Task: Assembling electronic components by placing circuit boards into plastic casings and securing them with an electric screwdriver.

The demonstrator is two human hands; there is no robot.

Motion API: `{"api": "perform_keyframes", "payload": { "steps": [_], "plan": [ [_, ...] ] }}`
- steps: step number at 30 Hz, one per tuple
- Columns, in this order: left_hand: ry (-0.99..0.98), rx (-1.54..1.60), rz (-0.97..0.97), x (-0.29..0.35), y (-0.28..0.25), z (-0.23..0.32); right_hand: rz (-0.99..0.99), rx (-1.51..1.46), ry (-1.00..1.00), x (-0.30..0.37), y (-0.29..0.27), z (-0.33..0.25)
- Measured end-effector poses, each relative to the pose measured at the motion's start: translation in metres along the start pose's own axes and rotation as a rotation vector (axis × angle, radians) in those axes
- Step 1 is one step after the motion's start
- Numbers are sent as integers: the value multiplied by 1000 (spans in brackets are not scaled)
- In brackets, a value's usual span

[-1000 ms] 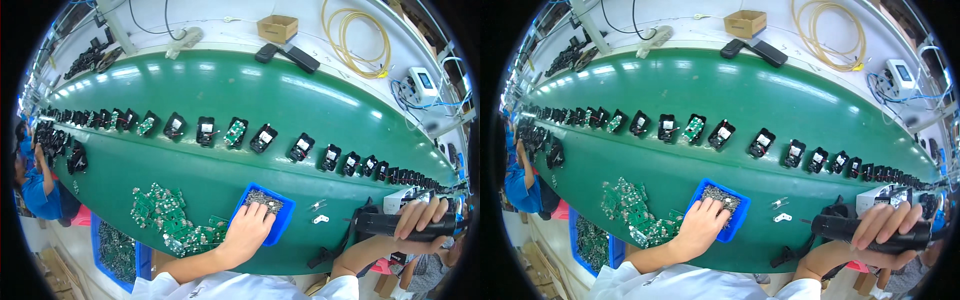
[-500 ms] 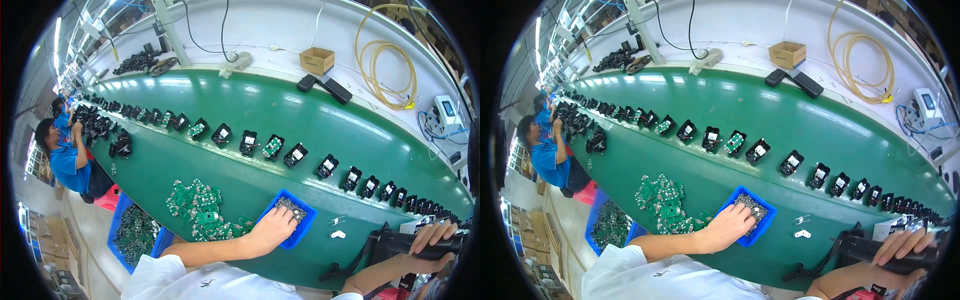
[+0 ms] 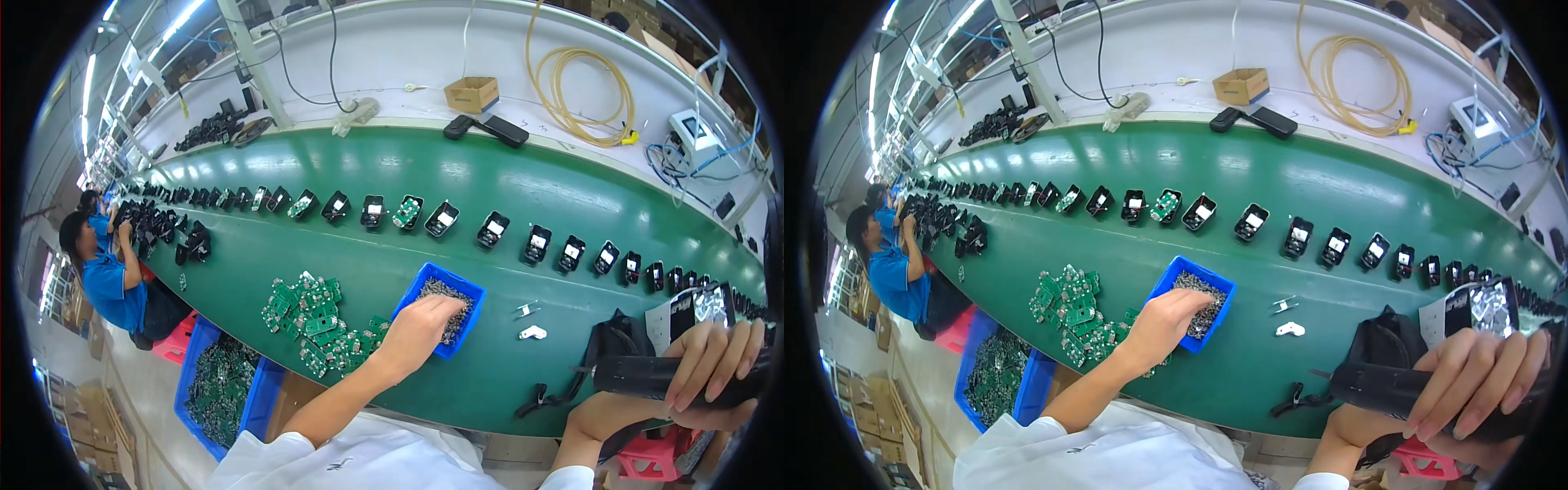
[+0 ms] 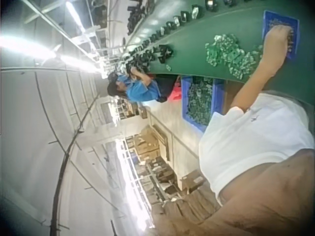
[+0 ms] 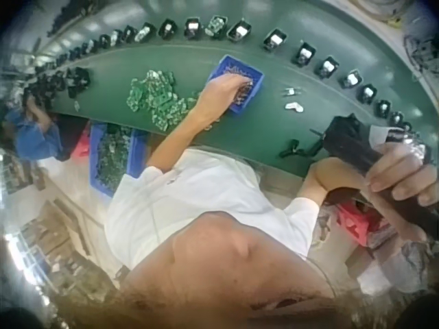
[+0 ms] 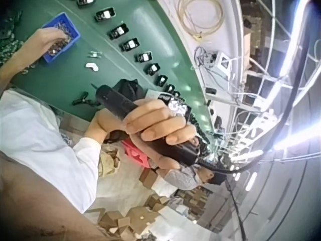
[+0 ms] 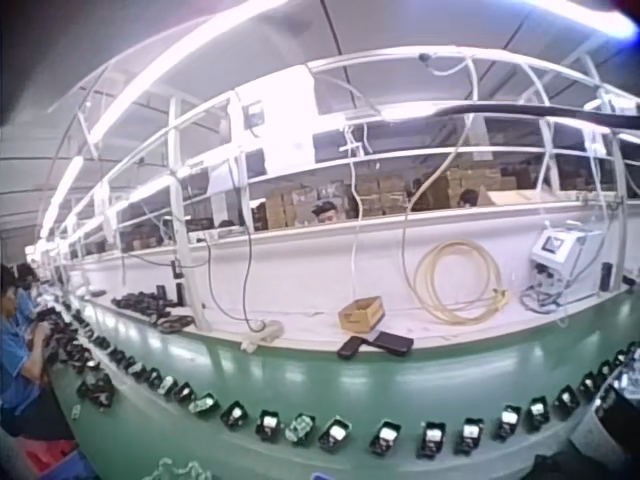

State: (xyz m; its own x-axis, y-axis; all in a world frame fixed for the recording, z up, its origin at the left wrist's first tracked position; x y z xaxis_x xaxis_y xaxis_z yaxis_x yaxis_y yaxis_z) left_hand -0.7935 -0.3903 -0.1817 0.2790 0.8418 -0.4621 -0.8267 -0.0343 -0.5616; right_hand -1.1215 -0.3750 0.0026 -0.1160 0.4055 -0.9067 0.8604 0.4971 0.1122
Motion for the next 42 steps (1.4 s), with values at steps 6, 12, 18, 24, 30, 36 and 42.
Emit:
{"api": "perform_keyframes", "payload": {
  "steps": [6,12,18,24,30,36,42],
  "plan": [
    [15,-48,59,0,6,11,-92,-37,-3,7,10,-12],
    [-195,391,6,-5,5,40,-59,-159,-65,9,16,12],
    [72,866,-43,0,16,75,-101,-377,-143,8,26,45],
    [231,819,-30,-1,26,92,102,-334,104,7,32,27],
    [231,727,-20,2,27,93,-141,-275,149,5,20,27],
    [11,963,-103,5,34,89,-110,-311,185,-3,34,36],
    [-149,1266,-238,13,46,86,126,-405,173,0,42,32]
  ]
}}
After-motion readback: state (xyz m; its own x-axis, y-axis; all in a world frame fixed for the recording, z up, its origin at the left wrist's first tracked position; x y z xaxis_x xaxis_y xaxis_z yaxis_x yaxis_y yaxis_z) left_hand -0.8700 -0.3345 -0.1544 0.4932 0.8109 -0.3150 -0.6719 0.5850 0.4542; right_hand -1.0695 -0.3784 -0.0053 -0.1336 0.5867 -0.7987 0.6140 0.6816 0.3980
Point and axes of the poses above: each hand's wrist, its own x-axis away from the middle knuckle, its own y-axis out of the palm, z = x × y, the point moved 1 cm from there along -x, towards the middle knuckle, and after that the axes turned 12 degrees about x, right-handed, at the moved point
